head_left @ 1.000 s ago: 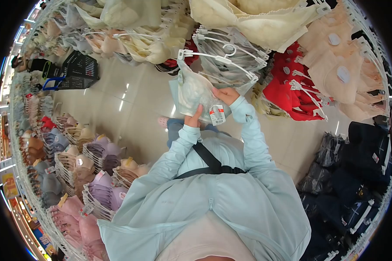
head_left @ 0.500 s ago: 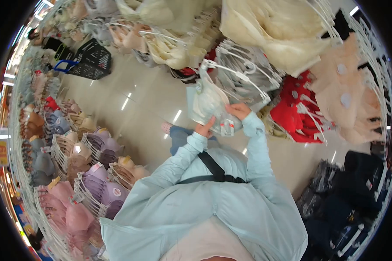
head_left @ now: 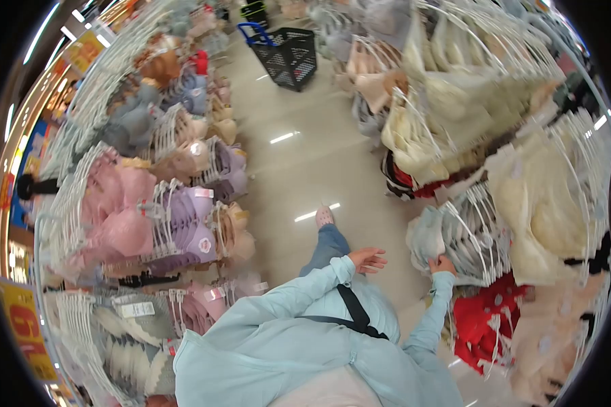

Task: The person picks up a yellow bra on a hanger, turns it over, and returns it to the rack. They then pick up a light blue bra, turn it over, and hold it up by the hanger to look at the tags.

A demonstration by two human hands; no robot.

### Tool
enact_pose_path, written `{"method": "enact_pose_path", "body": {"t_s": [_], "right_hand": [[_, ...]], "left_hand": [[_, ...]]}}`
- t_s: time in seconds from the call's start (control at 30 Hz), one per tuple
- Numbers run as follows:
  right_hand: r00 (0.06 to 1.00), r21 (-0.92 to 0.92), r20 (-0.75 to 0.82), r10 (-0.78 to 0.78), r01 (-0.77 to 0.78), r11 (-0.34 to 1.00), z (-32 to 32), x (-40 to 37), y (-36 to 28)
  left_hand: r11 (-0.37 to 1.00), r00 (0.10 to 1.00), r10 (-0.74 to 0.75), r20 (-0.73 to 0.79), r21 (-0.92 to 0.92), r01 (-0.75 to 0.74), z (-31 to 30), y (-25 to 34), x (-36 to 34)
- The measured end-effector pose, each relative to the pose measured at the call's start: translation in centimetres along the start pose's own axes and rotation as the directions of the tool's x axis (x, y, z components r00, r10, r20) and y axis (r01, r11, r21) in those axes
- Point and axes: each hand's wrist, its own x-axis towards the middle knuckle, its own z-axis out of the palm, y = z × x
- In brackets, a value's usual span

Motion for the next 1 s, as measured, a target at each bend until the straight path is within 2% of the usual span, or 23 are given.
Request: {"method": "enact_pose_path", "body": {"t_s": [0.1, 0.17, 0.27, 0.37, 0.4, 0.5, 0.53, 0.57, 0.63, 0.7, 0.77, 0.8, 0.87, 1.0], "right_hand": [[0.999, -0.041, -0.045, 0.005, -0.007, 0.999, 0.8, 1.3, 0.4], [0.997, -0.039, -0.076, 0.006, -0.009, 0.999, 1.2, 2.0, 0.6], [0.991, -0.06, -0.042, 0.13, -0.132, 0.989, 0.8, 2.2, -0.4], [0.986, -0.089, -0.112, 0.123, -0.133, 0.987, 1.4, 2.4, -0.7], [0.982, -0.084, -0.086, 0.171, -0.178, 0.98, 2.1, 3.0, -0.2], [0.971, -0.102, -0.165, 0.173, -0.192, 0.976, 2.0, 3.1, -0.7], [0.958, -0.169, -0.181, 0.222, -0.252, 0.953, 1.3, 2.5, -2.0], [0.959, -0.17, -0.179, 0.221, -0.251, 0.953, 0.4, 2.5, -3.5], [0.892, -0.301, -0.156, 0.424, -0.452, 0.84, -2.0, 2.8, -7.7], [0.906, -0.278, -0.135, 0.401, -0.423, 0.862, -2.2, 4.5, -9.9], [0.993, -0.165, -0.067, 0.093, -0.103, 0.981, -2.0, 6.6, -12.3], [0.992, -0.173, -0.067, 0.102, -0.113, 0.978, -2.3, 7.7, -14.2], [0.977, -0.231, 0.176, 0.123, -0.081, 0.97, -2.9, 10.5, -18.9], [0.965, -0.333, 0.239, 0.103, -0.018, 0.943, -2.0, 15.9, -25.1]], "left_hand": [[0.991, 0.994, 0.057, -0.094, -0.111, -0.068, -2.2, -0.4, -0.1], [0.985, 0.986, 0.011, -0.166, -0.17, -0.04, -3.5, -0.6, -0.1], [0.978, 0.981, 0.003, -0.194, -0.203, -0.043, -4.5, -0.4, -0.1], [0.979, 0.977, -0.027, -0.212, -0.204, -0.017, -4.4, 1.2, -0.1], [0.978, 0.977, -0.023, -0.211, -0.207, -0.022, -4.6, 1.5, 0.1], [0.988, 0.988, 0.005, -0.155, -0.149, -0.028, -5.6, 2.5, 0.7], [0.986, 0.991, -0.001, -0.133, -0.166, -0.021, -6.1, 3.0, 0.8], [0.982, 0.994, -0.01, -0.11, -0.186, -0.011, -6.6, 3.4, 1.0], [0.978, 0.993, -0.017, -0.113, -0.21, -0.007, -8.1, 4.2, 1.6], [0.973, 0.994, -0.031, -0.107, -0.232, 0.006, -9.7, 5.6, 2.3], [0.966, 0.974, -0.076, -0.211, -0.257, 0.02, -11.1, 7.5, 3.2], [0.965, 0.976, -0.084, -0.201, -0.262, 0.029, -11.9, 8.5, 3.5], [0.95, 0.967, -0.07, -0.246, -0.311, -0.011, -13.5, 10.7, 4.1], [0.911, 0.959, -0.03, -0.28, -0.402, -0.089, -17.9, 14.6, 3.9]]}}
